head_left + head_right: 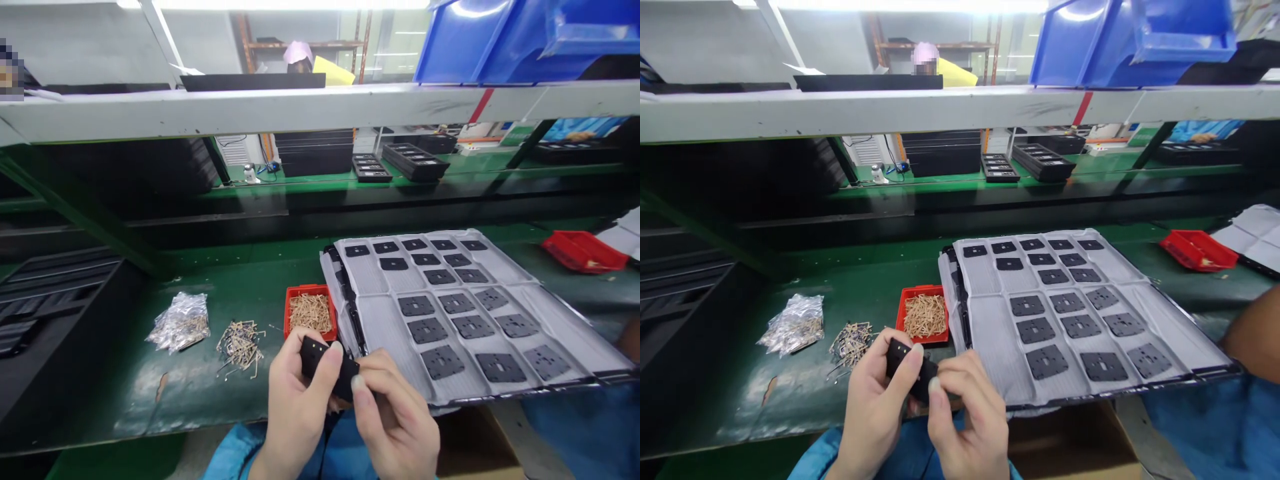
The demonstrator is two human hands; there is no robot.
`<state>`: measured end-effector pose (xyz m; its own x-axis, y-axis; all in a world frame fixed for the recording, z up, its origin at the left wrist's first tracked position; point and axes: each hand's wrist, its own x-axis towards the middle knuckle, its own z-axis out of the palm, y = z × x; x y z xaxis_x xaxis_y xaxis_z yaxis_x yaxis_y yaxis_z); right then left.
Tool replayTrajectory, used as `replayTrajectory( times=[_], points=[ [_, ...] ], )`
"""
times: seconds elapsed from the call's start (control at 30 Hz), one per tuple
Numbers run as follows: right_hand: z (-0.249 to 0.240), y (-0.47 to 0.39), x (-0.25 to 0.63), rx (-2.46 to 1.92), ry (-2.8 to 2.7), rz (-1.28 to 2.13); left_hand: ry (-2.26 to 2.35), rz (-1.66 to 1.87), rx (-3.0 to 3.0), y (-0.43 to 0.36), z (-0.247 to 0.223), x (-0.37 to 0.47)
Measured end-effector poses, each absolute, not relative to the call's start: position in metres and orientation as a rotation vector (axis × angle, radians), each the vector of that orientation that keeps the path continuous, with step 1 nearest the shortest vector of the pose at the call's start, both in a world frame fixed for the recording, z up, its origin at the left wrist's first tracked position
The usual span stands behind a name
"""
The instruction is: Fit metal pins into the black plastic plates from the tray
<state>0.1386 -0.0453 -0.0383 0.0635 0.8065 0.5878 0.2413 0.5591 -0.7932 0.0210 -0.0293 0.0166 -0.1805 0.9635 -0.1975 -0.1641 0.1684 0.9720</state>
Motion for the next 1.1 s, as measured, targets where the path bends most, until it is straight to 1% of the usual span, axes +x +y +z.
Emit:
replayTrajectory(
  times=[0.23,0.4,0.57,0.67,0.83,1.03,1.1],
  points=[
    [-0.034,-0.041,0.133,-0.879,-1.554,0.396,1.405,1.292,1.13,-0.024,0.005,0.007],
    [-0.036,-0.039,0.139,-0.954,-1.608,0.273,1.389,1.282,1.06,-0.024,0.004,0.0],
    [-0.036,-0.038,0.15,-1.004,-1.606,-0.137,1.344,1.275,1.198,-0.032,0.009,-0.007],
    [-0.031,-0.037,0.15,-0.97,-1.717,-0.261,1.361,1.324,1.24,-0.036,0.012,-0.005],
    [-0.027,-0.034,0.149,-0.983,-1.754,-0.148,1.308,1.419,1.583,-0.037,0.01,-0.011],
    [-0.02,-0.036,0.144,-0.905,-1.675,0.242,0.979,1.502,2.079,-0.036,-0.008,-0.028],
    [-0.018,-0.038,0.138,-0.906,-1.598,0.294,0.874,1.524,2.19,-0.037,-0.007,-0.03]
  ],
)
